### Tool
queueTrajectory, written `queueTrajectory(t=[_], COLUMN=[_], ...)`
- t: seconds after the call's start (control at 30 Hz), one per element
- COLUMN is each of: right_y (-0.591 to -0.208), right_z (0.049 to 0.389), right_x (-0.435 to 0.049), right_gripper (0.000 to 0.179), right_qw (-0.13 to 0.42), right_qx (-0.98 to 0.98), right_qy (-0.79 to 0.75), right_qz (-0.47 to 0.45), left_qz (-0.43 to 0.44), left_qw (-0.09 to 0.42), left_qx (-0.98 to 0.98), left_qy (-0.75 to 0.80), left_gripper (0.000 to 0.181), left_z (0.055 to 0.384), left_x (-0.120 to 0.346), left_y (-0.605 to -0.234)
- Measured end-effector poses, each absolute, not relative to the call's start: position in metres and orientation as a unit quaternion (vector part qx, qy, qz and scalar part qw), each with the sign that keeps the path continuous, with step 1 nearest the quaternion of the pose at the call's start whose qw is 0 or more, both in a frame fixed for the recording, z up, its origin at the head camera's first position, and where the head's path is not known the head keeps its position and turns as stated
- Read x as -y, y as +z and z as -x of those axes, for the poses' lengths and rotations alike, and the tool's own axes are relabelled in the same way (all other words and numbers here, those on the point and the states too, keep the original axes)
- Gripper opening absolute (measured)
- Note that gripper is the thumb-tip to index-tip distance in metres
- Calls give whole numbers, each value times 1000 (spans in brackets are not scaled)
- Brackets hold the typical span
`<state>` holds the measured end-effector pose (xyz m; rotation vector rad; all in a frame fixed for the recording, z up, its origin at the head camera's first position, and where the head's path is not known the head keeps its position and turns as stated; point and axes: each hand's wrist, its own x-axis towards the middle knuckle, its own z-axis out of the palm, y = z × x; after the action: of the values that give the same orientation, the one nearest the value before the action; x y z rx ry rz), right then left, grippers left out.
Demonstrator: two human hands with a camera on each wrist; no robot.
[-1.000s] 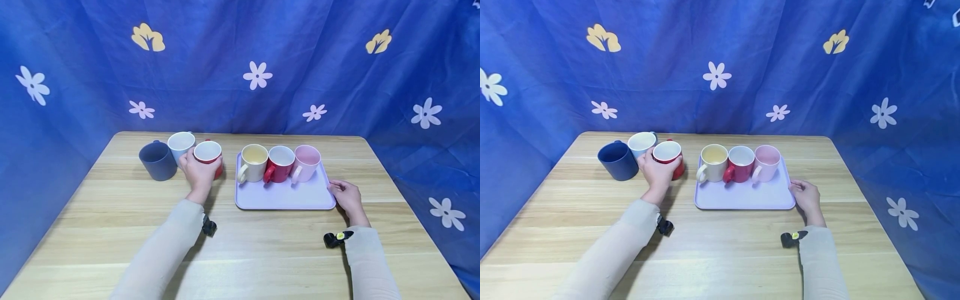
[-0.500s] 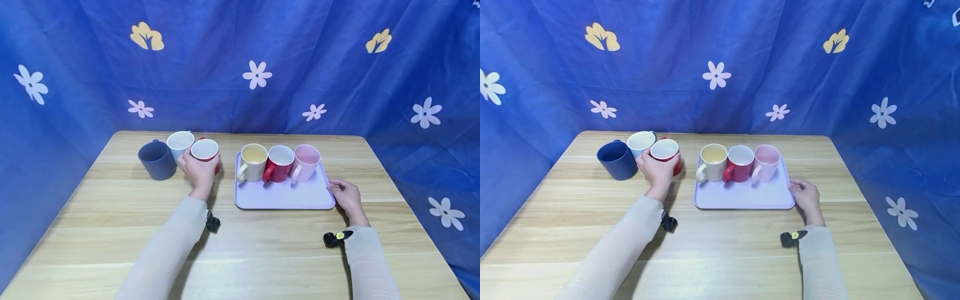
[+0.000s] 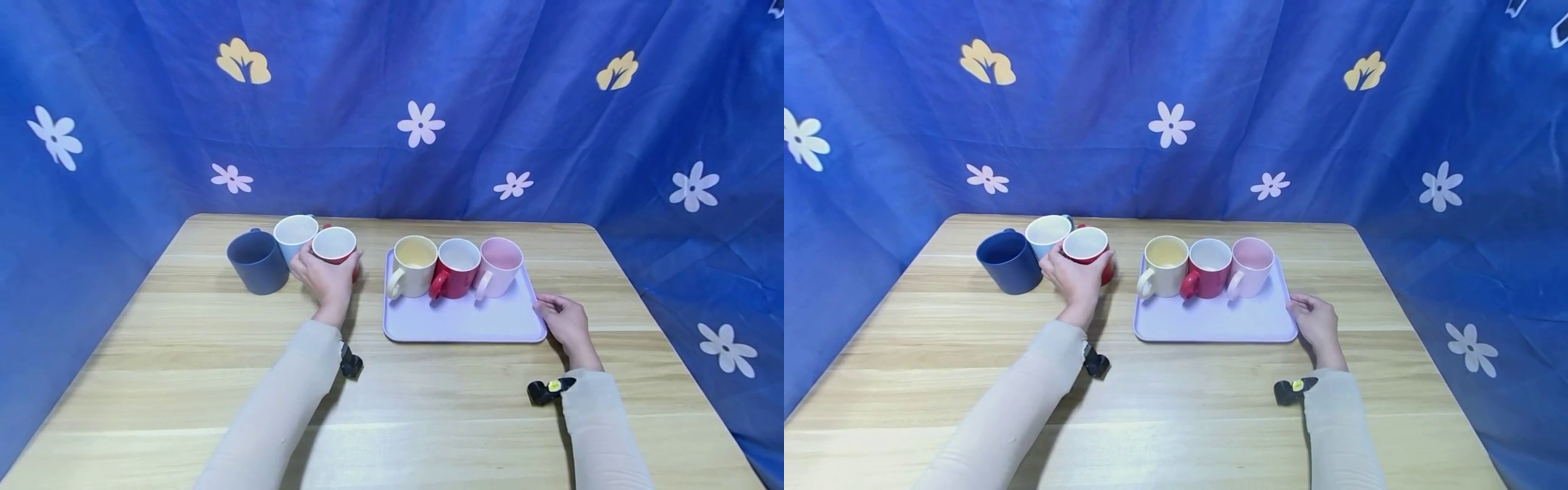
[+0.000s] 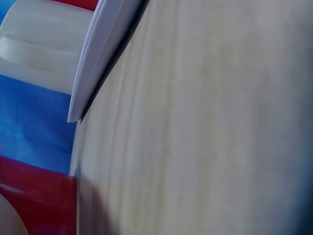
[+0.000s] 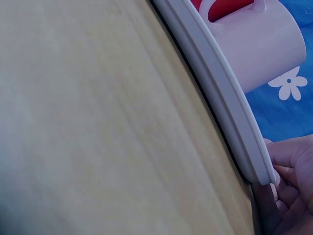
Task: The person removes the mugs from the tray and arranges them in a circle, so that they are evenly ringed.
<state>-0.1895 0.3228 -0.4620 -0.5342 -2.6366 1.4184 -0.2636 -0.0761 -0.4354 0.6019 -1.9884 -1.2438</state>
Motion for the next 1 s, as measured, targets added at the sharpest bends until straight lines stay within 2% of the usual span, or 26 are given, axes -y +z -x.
queueTrajectory(t=[0.27, 0.57, 0.8, 1.0], right_y=[-463, -465, -467, -467], right_z=[189, 192, 193, 192], right_x=[-324, -325, -326, -326], right_gripper=[33, 34, 34, 34], right_qw=[53, 55, 62, 65], right_qx=[866, 868, 866, 864], right_qy=[466, 463, 466, 470], right_qz=[174, 171, 169, 166], left_qz=[-201, -94, 25, 72], left_qw=[362, 412, 425, 378], left_qx=[759, 733, 704, 702], left_qy=[-501, -532, -569, -599], left_gripper=[97, 87, 66, 42], left_z=[256, 233, 225, 221], left_x=[77, 71, 63, 57], left_y=[-437, -430, -431, -428])
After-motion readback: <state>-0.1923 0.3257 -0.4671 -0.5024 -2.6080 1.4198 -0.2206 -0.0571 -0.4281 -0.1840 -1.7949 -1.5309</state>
